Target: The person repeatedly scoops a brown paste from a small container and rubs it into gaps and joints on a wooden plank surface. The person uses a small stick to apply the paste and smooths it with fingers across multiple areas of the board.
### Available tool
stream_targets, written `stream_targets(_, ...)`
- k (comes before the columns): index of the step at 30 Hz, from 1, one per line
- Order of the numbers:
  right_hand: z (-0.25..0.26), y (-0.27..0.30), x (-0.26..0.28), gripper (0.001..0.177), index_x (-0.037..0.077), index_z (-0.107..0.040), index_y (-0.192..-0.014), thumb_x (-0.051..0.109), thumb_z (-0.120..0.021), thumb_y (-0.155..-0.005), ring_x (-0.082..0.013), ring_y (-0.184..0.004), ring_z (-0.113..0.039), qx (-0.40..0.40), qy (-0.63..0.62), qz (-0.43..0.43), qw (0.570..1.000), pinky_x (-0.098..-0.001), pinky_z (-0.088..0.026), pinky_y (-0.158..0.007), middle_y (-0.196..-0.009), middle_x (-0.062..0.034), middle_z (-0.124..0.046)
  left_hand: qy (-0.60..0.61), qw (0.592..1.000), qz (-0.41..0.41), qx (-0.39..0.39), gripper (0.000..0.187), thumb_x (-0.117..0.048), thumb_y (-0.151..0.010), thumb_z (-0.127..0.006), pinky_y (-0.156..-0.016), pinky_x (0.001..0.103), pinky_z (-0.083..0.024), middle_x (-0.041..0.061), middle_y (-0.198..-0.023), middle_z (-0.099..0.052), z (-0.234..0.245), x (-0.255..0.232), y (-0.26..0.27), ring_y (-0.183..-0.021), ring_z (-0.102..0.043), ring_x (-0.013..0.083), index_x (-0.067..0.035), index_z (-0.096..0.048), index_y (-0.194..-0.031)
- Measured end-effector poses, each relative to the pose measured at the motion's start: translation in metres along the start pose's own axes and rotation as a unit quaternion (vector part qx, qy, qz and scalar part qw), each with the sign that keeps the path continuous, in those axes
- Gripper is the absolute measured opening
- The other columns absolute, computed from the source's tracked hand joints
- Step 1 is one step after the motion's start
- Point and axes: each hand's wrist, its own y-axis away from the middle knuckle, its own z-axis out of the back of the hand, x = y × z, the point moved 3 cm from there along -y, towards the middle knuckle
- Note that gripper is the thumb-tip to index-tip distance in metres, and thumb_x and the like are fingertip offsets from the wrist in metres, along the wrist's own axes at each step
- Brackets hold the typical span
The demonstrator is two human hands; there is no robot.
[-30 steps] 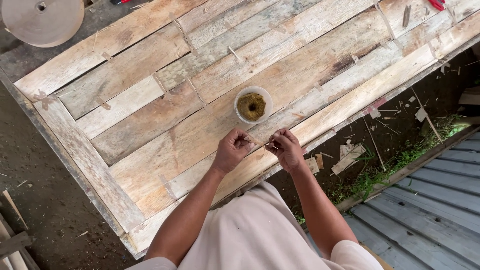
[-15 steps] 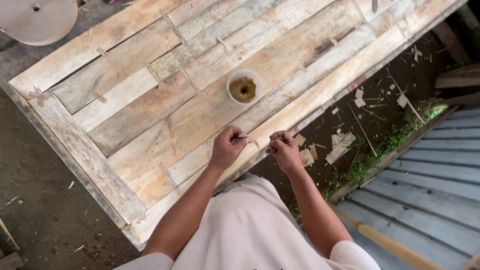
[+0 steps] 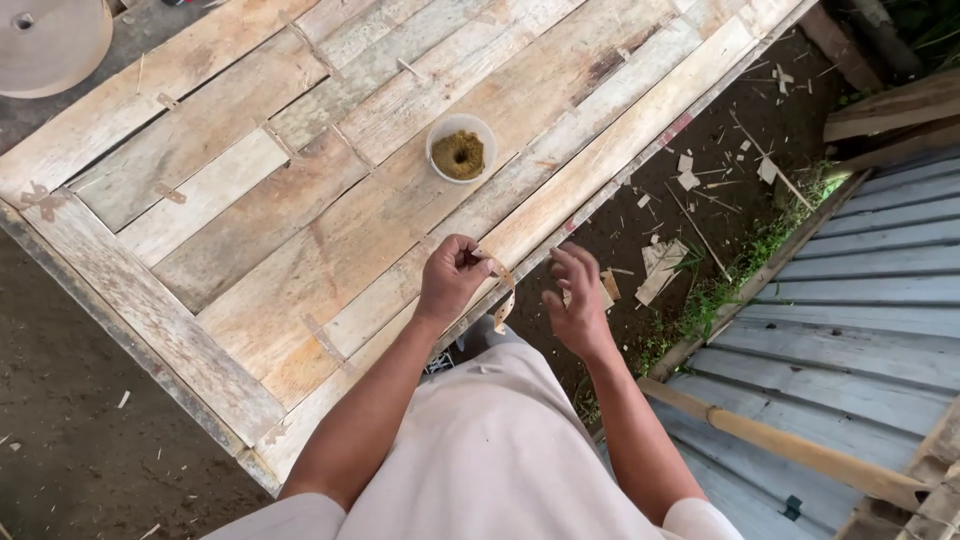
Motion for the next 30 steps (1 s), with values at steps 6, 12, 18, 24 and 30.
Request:
stream_targets(6, -0.009, 0.004, -0.008, 0.053, 0.017, -0.069, -0.127, 0.042, -0.083, -0.082, -0.0383, -0.111, -0.058, -0.106, 0.133, 0.223, 0.96, -0.0503, -0.051, -0.1, -0.128, -0.0162, -0.05, -0.076, 0.994, 0.078, -0.033, 0.03, -0.007, -0.083, -0.08, -0.067, 0.03, -0.065, 0.017, -0.079, -0.07, -0.023, -0.013, -0.002, -0.068, -0.076, 0.0218, 0.001, -0.06, -0.104)
stream_targets(12, 0.0, -0.04, 0.008, 0.03, 0.013, -0.072, -0.108, 0.031, -0.082, -0.086, -0.0315, -0.095, -0.065, -0.086, -0.007, 0.262, 0.961, -0.0444, -0.055, -0.086, -0.103, -0.0069, -0.068, 0.002, 0.985, 0.154, -0.071, 0.029, -0.004, -0.085, -0.079, -0.07, 0.034, -0.067, 0.021, -0.081, -0.072, -0.055, -0.018, -0.02, -0.07, -0.077, 0.0254, 0.004, -0.06, -0.106)
stream_targets(18, 0.017, -0.096, -0.024, 0.022, 0.01, -0.072, -0.102, 0.004, -0.081, -0.083, -0.0313, -0.087, -0.071, -0.025, -0.08, 0.231, 0.969, -0.0444, -0.06, -0.085, -0.089, -0.0027, -0.076, 0.043, 0.973, 0.21, -0.085, 0.042, -0.007, -0.084, -0.081, -0.069, 0.029, -0.068, 0.016, -0.083, -0.068, -0.087, 0.037, -0.057, -0.068, -0.073, 0.0199, 0.005, -0.054, -0.115)
stream_targets(24, 0.044, -0.144, -0.027, 0.038, 0.001, -0.067, -0.113, -0.011, -0.064, -0.077, -0.0396, -0.097, -0.07, 0.033, -0.124, 0.256, 0.958, -0.0492, -0.058, -0.082, -0.101, -0.0103, -0.076, 0.102, 0.949, 0.256, -0.152, 0.044, -0.012, -0.086, -0.08, -0.076, 0.035, -0.067, 0.014, -0.087, -0.071, -0.103, 0.017, -0.086, -0.076, -0.076, 0.0236, 0.003, -0.054, -0.118)
stream_targets(30, 0.026, -0.16, -0.03, 0.037, 0.007, -0.071, -0.115, 0.005, -0.08, -0.08, -0.034, -0.096, -0.069, 0.077, -0.096, 0.302, 0.945, -0.0453, -0.057, -0.086, -0.093, -0.0043, -0.074, 0.106, 0.942, 0.26, -0.183, 0.076, -0.008, -0.082, -0.083, -0.075, 0.04, -0.066, 0.017, -0.094, -0.063, -0.093, 0.024, -0.103, -0.08, -0.07, 0.0262, -0.003, -0.04, -0.144)
